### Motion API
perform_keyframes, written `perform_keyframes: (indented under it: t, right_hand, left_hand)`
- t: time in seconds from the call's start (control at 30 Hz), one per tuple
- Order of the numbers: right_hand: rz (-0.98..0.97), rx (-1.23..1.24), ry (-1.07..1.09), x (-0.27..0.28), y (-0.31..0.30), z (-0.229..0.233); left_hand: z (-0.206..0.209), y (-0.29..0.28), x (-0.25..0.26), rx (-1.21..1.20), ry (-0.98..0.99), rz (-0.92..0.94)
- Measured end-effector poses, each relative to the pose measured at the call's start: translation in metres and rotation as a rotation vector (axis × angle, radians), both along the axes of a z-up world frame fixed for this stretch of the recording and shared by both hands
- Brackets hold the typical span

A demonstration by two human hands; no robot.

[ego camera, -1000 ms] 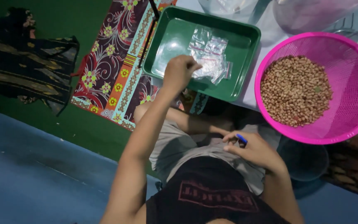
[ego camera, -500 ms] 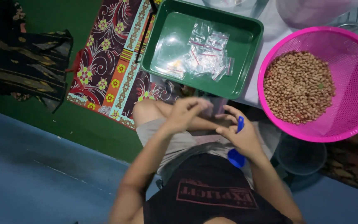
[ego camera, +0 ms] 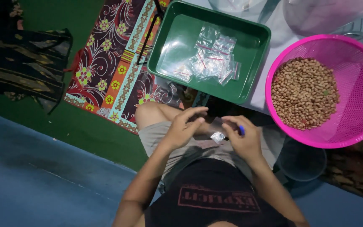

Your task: Scooping peanuts from a basket into small plastic bags using a spoon and sealing them.

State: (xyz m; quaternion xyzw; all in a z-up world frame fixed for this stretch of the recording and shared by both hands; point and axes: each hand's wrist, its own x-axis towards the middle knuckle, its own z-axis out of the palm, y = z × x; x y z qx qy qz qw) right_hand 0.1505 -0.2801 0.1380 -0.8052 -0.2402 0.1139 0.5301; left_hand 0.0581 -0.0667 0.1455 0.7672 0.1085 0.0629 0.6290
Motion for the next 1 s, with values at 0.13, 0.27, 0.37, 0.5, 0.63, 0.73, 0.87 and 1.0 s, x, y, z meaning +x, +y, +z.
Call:
perform_keyframes:
  t: [0.13, 0.27, 0.37, 0.5, 0.63, 0.73, 0.87, 1.0]
  right_hand:
    - [0.113, -0.014, -0.002, -0.003, 0.001, 0.01]
    - [0.191, -0.059, -0.089, -0.002, 0.002, 0.015]
    - [0.146, -0.057, -0.168, -0.004, 0.003, 0.013]
    - [-0.045, -0.098, -0.174, -0.012, 0.004, -0.001]
    - [-0.071, -0.112, -0.01, -0.019, 0.009, 0.0]
    - [-0.108, -0.139, 0.182, -0.021, 0.011, -0.002]
    - [-0.127, -0.194, 0.334, -0.019, 0.011, -0.007]
    - [-0.116, -0.148, 0.444, -0.014, 0.009, -0.007]
  left_hand:
    - [0.014, -0.006, 0.002, 0.1, -0.104, -0.136]
    - [0.016, -0.009, 0.0, 0.274, -0.06, -0.227]
    - [0.019, -0.008, 0.0, 0.275, 0.019, -0.22]
    - [0.013, -0.01, -0.002, 0.161, 0.174, -0.086]
    - [-0.002, -0.016, -0.002, 0.099, 0.219, -0.033]
    - [-0.018, -0.02, -0.003, 0.02, 0.258, -0.017]
    - [-0.025, -0.024, -0.002, 0.005, 0.296, -0.001]
    - [-0.008, -0.026, 0.0, -0.041, 0.305, -0.003]
